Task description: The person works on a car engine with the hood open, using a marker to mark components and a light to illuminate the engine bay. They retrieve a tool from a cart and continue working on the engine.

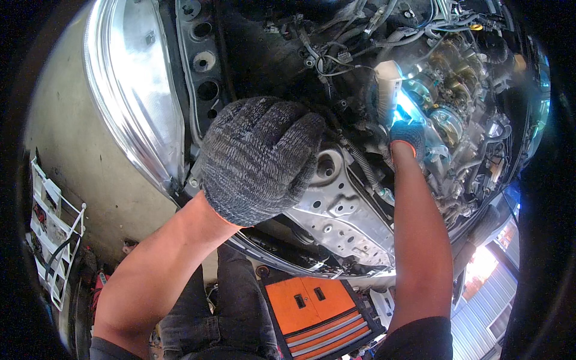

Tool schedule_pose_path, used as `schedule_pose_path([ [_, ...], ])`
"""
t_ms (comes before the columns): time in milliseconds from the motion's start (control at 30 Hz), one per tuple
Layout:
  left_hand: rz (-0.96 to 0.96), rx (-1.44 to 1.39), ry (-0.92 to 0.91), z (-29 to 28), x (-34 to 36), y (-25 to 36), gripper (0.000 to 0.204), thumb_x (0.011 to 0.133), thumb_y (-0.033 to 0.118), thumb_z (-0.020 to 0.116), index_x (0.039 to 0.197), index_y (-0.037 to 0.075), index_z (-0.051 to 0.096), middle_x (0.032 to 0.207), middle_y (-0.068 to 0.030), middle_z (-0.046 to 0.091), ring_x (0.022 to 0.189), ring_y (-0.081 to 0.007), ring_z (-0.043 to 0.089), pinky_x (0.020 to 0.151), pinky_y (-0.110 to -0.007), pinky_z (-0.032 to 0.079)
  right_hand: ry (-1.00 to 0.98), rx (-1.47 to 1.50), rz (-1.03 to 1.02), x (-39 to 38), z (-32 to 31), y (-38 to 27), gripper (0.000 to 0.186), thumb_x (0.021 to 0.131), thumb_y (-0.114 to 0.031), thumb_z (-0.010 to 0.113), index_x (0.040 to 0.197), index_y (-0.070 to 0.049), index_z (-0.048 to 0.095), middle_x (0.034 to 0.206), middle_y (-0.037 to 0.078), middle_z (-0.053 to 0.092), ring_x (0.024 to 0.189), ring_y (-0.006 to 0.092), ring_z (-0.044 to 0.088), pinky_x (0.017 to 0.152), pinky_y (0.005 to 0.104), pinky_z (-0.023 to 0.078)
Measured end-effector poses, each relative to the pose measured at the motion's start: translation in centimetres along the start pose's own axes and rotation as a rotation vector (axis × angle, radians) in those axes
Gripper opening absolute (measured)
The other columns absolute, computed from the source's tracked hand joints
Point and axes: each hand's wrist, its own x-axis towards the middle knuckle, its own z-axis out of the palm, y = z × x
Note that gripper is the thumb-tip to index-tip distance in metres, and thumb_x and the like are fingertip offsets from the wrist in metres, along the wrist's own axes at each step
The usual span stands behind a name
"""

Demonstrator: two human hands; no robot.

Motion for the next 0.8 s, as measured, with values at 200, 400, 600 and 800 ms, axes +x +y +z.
schedule_pose_path([
  [200, 0.003, -0.03, -0.004, 0.0, 0.1, -0.1, 0.039, 0.083, 0.02, 0.083, 0.121, 0.01, 0.077, 0.112, -0.0128, 0.076, 0.1, -0.0347, 0.073, 0.088, -0.051, 0.058, -0.045, 0.006, 0.022, 0.2, 0.1, -0.4, 0.046, 0.096, -0.029, 0.061, 0.126, 0.002, 0.076, 0.125, 0.034, 0.075, 0.117, 0.0509, 0.074, 0.096, 0.0546, 0.059],
  [400, 0.001, -0.011, 0.033, -0.1, 0.3, 0.0, 0.039, 0.082, 0.018, 0.083, 0.119, 0.01, 0.076, 0.111, -0.013, 0.076, 0.098, -0.0344, 0.074, 0.086, -0.051, 0.059, -0.072, -0.08, 0.03, 0.9, 0.6, -0.1, 0.044, 0.098, -0.027, 0.061, 0.127, 0.002, 0.076, 0.126, 0.033, 0.075, 0.12, 0.0498, 0.073, 0.098, 0.0558, 0.059],
  [600, 0.002, 0.015, 0.011, 0.2, 0.2, -0.1, 0.038, 0.082, 0.025, 0.078, 0.118, 0.012, 0.078, 0.114, -0.0115, 0.075, 0.105, -0.0339, 0.072, 0.095, -0.053, 0.057, -0.032, -0.071, 0.007, 0.4, 0.6, -0.1, 0.04, 0.097, -0.023, 0.062, 0.121, 0.005, 0.076, 0.122, 0.032, 0.077, 0.115, 0.0487, 0.076, 0.094, 0.0531, 0.061],
  [800, 0.011, 0.001, 0.005, 0.0, 0.3, -0.1, 0.036, 0.082, 0.019, 0.083, 0.116, 0.009, 0.077, 0.109, -0.0134, 0.076, 0.096, -0.0347, 0.073, 0.085, -0.051, 0.059, -0.018, -0.103, -0.026, 1.3, 1.7, 0.8, 0.036, 0.096, -0.022, 0.063, 0.115, 0.005, 0.078, 0.117, 0.034, 0.077, 0.109, 0.0468, 0.078, 0.09, 0.0536, 0.062],
])
